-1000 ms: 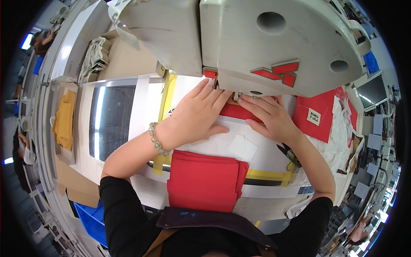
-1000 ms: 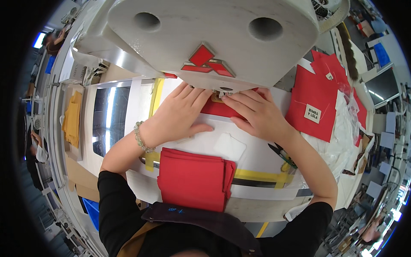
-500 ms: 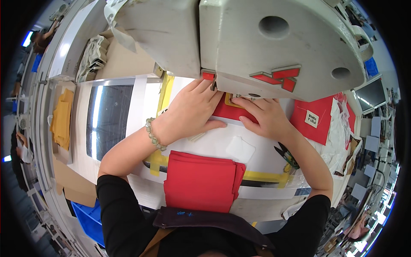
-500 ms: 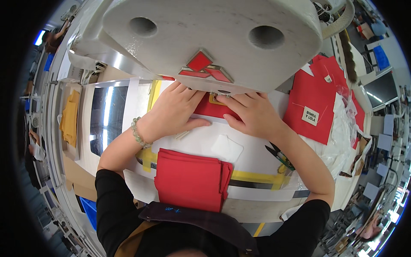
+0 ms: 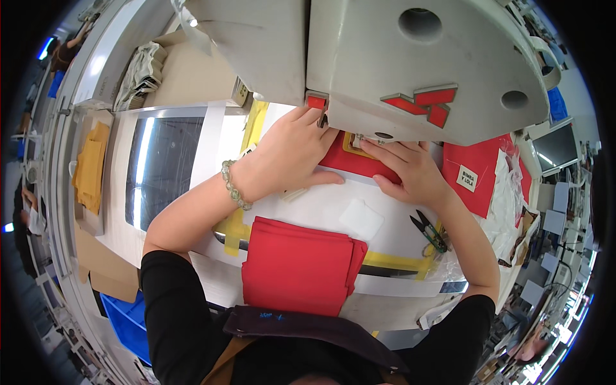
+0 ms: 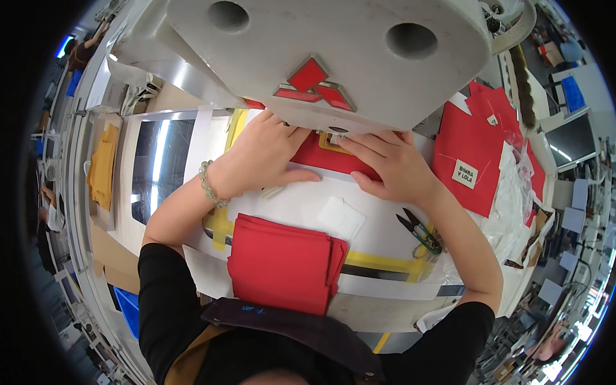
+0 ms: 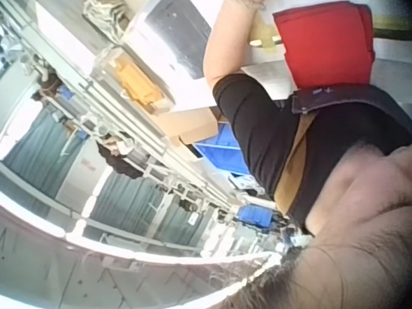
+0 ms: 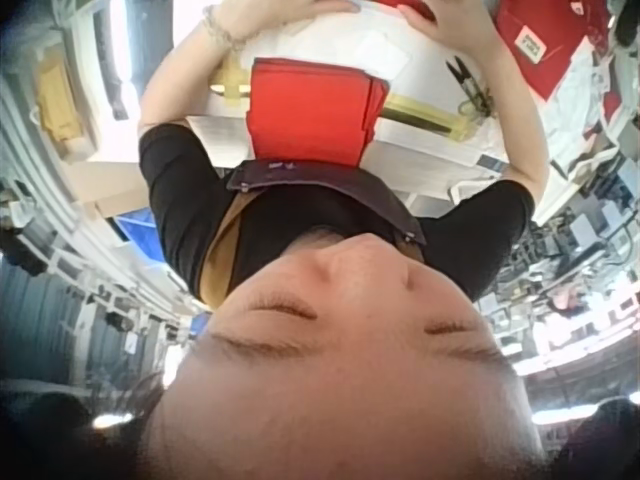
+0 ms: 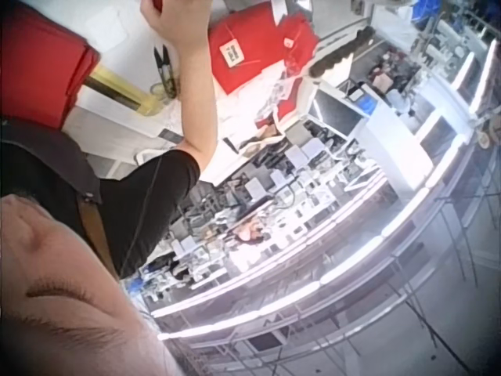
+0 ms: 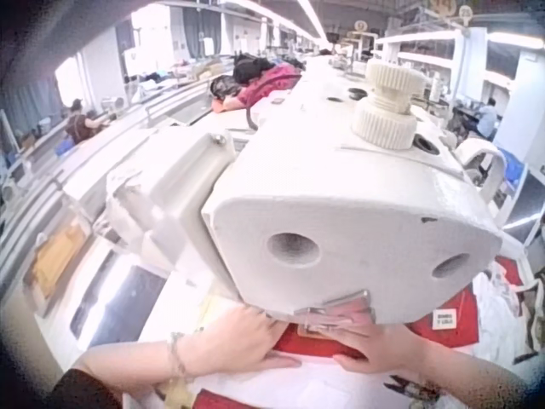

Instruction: The person sews white brand labels onto red fabric pieces using a sewing machine. They place each label, guide the fabric under the needle, and trim excess thread with scissors. Finished pieces are stacked on the table.

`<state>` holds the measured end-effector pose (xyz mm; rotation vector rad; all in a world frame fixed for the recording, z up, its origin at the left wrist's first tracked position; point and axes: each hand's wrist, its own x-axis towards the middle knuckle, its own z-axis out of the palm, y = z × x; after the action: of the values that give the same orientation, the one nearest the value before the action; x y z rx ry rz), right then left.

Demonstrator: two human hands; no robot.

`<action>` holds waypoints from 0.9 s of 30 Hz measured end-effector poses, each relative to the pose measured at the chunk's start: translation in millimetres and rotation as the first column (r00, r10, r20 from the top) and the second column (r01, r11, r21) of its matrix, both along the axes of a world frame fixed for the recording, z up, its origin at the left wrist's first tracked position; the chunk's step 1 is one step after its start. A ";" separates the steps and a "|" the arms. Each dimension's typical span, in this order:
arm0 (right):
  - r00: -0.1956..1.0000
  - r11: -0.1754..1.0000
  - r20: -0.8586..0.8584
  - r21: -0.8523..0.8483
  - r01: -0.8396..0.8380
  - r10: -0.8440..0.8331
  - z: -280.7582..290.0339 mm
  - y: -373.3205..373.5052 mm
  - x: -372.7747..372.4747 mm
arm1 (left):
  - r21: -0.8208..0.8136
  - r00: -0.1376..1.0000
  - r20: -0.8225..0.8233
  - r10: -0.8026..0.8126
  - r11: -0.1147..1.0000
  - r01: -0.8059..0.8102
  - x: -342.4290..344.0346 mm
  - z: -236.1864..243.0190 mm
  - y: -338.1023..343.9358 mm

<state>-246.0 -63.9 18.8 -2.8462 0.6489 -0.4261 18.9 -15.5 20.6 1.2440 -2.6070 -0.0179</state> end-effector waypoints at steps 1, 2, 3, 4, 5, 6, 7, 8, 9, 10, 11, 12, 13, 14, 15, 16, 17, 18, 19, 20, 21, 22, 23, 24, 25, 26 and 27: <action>1.000 1.000 -0.009 0.022 0.004 -0.004 -0.2 -0.4 -0.8 | -0.012 1.000 0.003 -0.004 1.000 0.005 1.0 -0.3 -1.3; 1.000 0.999 -0.018 0.044 0.008 -0.007 -0.3 -0.8 -1.6 | -0.024 1.000 0.006 -0.009 1.000 0.009 1.7 -0.6 -1.9; 1.000 0.999 -0.012 0.041 0.005 -0.004 -0.7 -1.3 -1.7 | -0.035 1.000 0.002 -0.013 0.999 0.013 2.2 -1.4 -1.9; 1.000 0.999 -0.006 0.039 0.001 -0.001 -0.9 -1.7 -1.9 | -0.046 1.000 -0.002 -0.017 0.999 0.017 2.6 -2.2 -1.9; 1.000 0.999 0.000 0.036 -0.002 0.002 -1.0 -2.0 -1.8 | -0.057 1.000 -0.006 -0.021 0.998 0.020 3.1 -2.8 -1.8; 1.000 0.999 0.004 0.035 -0.005 0.005 -0.8 -2.4 -2.0 | -0.067 1.000 -0.011 -0.022 0.998 0.021 2.9 -3.0 -1.9; 1.000 0.999 0.008 0.034 -0.008 0.008 -0.3 -2.6 -1.6 | -0.078 1.000 -0.017 -0.024 0.997 0.022 2.7 -2.5 -2.0; 1.000 0.999 0.013 0.033 -0.011 0.010 -0.1 -2.7 -1.5 | -0.089 0.999 -0.023 -0.025 0.996 0.023 2.4 -2.6 -2.1; 1.000 0.999 0.010 0.047 -0.005 0.004 -0.1 -2.6 -1.3 | -0.089 0.999 -0.023 -0.025 0.996 0.023 2.5 -3.2 -2.3; 1.000 0.998 0.007 0.062 0.001 -0.002 -0.2 -2.5 -1.1 | -0.089 0.999 -0.024 -0.024 0.996 0.022 2.5 -3.9 -2.5; 1.000 0.997 0.004 0.076 0.007 -0.008 -0.2 -2.3 -1.0 | -0.089 0.999 -0.025 -0.024 0.996 0.022 2.4 -4.4 -2.7; 1.000 0.997 0.003 0.079 0.013 -0.013 -0.2 -1.7 -0.4 | -0.078 0.999 -0.025 -0.022 0.997 0.020 2.4 -4.2 -2.8; 1.000 0.996 0.003 0.082 0.018 -0.019 0.1 -1.1 0.5 | -0.067 1.000 -0.025 -0.020 0.998 0.018 2.3 -3.2 -2.9; 1.000 0.996 0.002 0.086 0.024 -0.024 0.1 -0.7 0.9 | -0.056 1.000 -0.025 -0.018 0.998 0.016 2.1 -2.9 -2.9; 1.000 0.996 0.008 0.088 0.020 -0.021 -0.7 -1.0 1.1 | -0.057 0.999 -0.028 -0.020 0.998 0.018 2.1 -3.3 -3.0; 1.000 0.996 0.014 0.091 0.017 -0.018 -2.3 -1.6 1.3 | -0.057 0.999 -0.031 -0.022 0.998 0.020 2.1 -4.1 -3.0; 1.000 0.996 0.019 0.094 0.013 -0.015 -3.2 -1.9 1.3 | -0.057 0.999 -0.034 -0.024 0.998 0.022 1.8 -4.6 -3.0; 1.000 0.993 0.014 0.114 0.016 -0.017 -3.3 -2.1 1.4 | -0.044 0.999 -0.029 -0.014 0.999 0.013 1.3 -4.4 -2.4; 1.000 0.991 0.009 0.134 0.018 -0.020 -3.2 -2.1 1.5 | -0.031 1.000 -0.023 -0.005 1.000 0.004 0.3 -4.0 -1.2; 1.000 0.988 0.004 0.155 0.022 -0.022 -3.1 -2.0 1.4 | -0.017 1.000 -0.017 0.003 1.000 -0.004 -0.4 -3.6 -0.6; 1.000 0.987 0.003 0.157 0.022 -0.022 -2.5 -1.9 1.2 | -0.016 1.000 -0.020 0.000 1.000 -0.001 -0.7 -3.0 -1.2; 1.000 0.987 0.002 0.160 0.022 -0.023 -1.8 -2.0 1.2 | -0.014 1.000 -0.022 -0.003 1.000 0.003 -0.9 -2.3 -1.7; 1.000 0.986 0.001 0.162 0.024 -0.024 -1.5 -2.0 1.2 | -0.012 1.000 -0.024 -0.008 1.000 0.008 -1.2 -1.6 -2.0; 1.000 0.993 0.009 0.121 0.011 -0.012 -1.5 -2.2 1.4 | -0.012 0.999 -0.031 -0.010 1.000 0.010 -1.1 -1.2 -2.5; 1.000 0.997 0.016 0.080 0.000 -0.001 -1.8 -2.6 2.1 | -0.011 0.999 -0.038 -0.013 1.000 0.012 -0.5 -1.4 -2.3; 1.000 0.999 0.022 0.038 -0.011 0.010 -2.1 -2.5 2.7 | -0.010 0.999 -0.044 -0.016 1.000 0.015 0.0 -1.4 -1.8; 0.999 0.999 0.031 0.041 -0.017 0.016 -1.5 -2.2 3.7 | -0.024 0.998 -0.051 -0.020 1.000 0.018 0.3 -0.3 -1.5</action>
<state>-242.2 -66.1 17.3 -2.7988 0.6207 -0.4479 19.2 -17.0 20.3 1.1948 -2.5675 -0.0225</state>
